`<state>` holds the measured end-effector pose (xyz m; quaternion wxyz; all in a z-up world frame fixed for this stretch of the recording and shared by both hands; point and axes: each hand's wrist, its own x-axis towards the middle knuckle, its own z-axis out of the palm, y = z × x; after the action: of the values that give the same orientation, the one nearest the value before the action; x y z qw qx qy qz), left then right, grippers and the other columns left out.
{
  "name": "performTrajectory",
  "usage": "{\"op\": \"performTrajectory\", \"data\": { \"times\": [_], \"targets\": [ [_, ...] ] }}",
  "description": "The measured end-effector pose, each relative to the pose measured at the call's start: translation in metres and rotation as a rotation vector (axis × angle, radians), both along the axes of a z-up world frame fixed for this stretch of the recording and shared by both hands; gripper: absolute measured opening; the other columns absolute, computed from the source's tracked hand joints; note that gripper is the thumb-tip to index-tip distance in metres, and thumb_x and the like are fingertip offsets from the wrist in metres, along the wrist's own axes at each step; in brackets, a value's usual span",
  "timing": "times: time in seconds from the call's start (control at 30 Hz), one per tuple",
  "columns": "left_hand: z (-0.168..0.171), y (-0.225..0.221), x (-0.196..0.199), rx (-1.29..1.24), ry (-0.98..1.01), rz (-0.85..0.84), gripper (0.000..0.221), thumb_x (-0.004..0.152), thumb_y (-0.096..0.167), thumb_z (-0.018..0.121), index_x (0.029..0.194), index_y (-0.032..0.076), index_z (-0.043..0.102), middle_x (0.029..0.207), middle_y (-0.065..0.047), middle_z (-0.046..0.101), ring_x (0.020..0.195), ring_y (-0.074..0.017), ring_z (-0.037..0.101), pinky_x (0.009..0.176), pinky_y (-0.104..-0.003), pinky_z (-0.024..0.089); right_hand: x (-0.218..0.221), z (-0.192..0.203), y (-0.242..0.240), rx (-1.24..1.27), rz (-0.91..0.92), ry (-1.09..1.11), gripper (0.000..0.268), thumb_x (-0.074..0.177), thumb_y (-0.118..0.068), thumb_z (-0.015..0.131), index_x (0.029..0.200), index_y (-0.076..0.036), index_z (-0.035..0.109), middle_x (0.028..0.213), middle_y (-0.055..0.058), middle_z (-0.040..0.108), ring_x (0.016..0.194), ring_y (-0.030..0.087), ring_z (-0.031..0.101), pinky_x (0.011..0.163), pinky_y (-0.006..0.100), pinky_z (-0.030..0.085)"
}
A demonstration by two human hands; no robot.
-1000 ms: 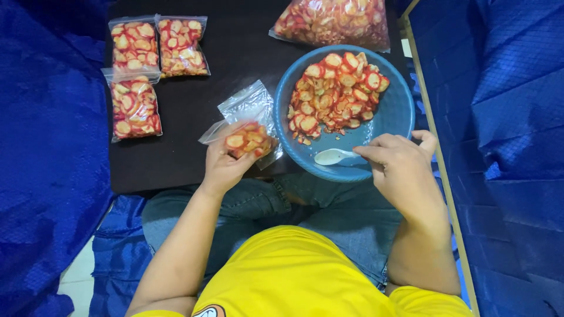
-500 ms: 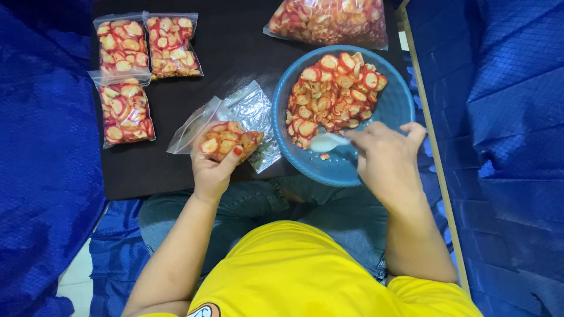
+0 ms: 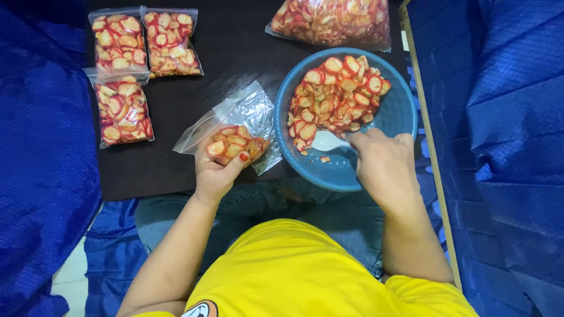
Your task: Scooping snack chips from a large bowl into small individual plastic bags and sealing them.
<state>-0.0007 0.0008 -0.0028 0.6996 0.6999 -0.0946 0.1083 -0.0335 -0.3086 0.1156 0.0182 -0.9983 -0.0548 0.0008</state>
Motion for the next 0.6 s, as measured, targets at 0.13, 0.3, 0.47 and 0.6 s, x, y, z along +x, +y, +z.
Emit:
{"op": "performTrajectory", "data": {
  "times": [0.13, 0.3, 0.47, 0.6],
  "targets": [
    [-0.004, 0.005, 0.003, 0.005, -0.035, 0.010, 0.062, 0.079, 0.018, 0.091, 0.129, 0.000, 0.059, 0.114, -0.018, 0.072, 0.112, -0.0247, 0.070, 0.102, -0.043, 0.054, 0.006, 0.008, 0.005, 0.029, 0.058, 0.103, 0.022, 0.097, -0.010, 0.063, 0.105, -0.025, 0.077, 0.080, -0.002, 0.069, 0.072, 0.020, 0.069, 0.081, 0.038, 0.040],
    [0.003, 0.005, 0.003, -0.017, -0.023, -0.018, 0.062, 0.077, 0.016, 0.092, 0.129, 0.000, 0.062, 0.113, -0.017, 0.073, 0.110, -0.0234, 0.070, 0.102, -0.043, 0.054, 0.011, 0.025, 0.011, 0.172, 0.076, 0.158, 0.026, 0.096, -0.005, 0.065, 0.111, -0.021, 0.079, 0.088, 0.004, 0.074, 0.081, 0.024, 0.073, 0.081, 0.039, 0.042],
    [0.026, -0.012, 0.006, 0.043, -0.008, -0.055, 0.058, 0.067, 0.019, 0.098, 0.115, 0.004, 0.070, 0.097, -0.008, 0.076, 0.094, -0.0154, 0.073, 0.090, -0.031, 0.058, 0.005, 0.016, 0.002, 0.286, 0.084, 0.080, 0.027, 0.096, -0.003, 0.066, 0.111, -0.021, 0.080, 0.083, 0.002, 0.072, 0.078, 0.025, 0.070, 0.083, 0.038, 0.042],
    [0.031, -0.016, 0.004, 0.156, -0.023, -0.073, 0.074, 0.055, 0.028, 0.105, 0.117, 0.008, 0.072, 0.097, -0.009, 0.073, 0.093, -0.0223, 0.073, 0.089, -0.038, 0.058, 0.001, 0.016, -0.004, 0.410, 0.071, 0.059, 0.027, 0.097, -0.004, 0.065, 0.111, -0.021, 0.081, 0.084, 0.001, 0.073, 0.079, 0.023, 0.070, 0.085, 0.036, 0.042]
  ]
}}
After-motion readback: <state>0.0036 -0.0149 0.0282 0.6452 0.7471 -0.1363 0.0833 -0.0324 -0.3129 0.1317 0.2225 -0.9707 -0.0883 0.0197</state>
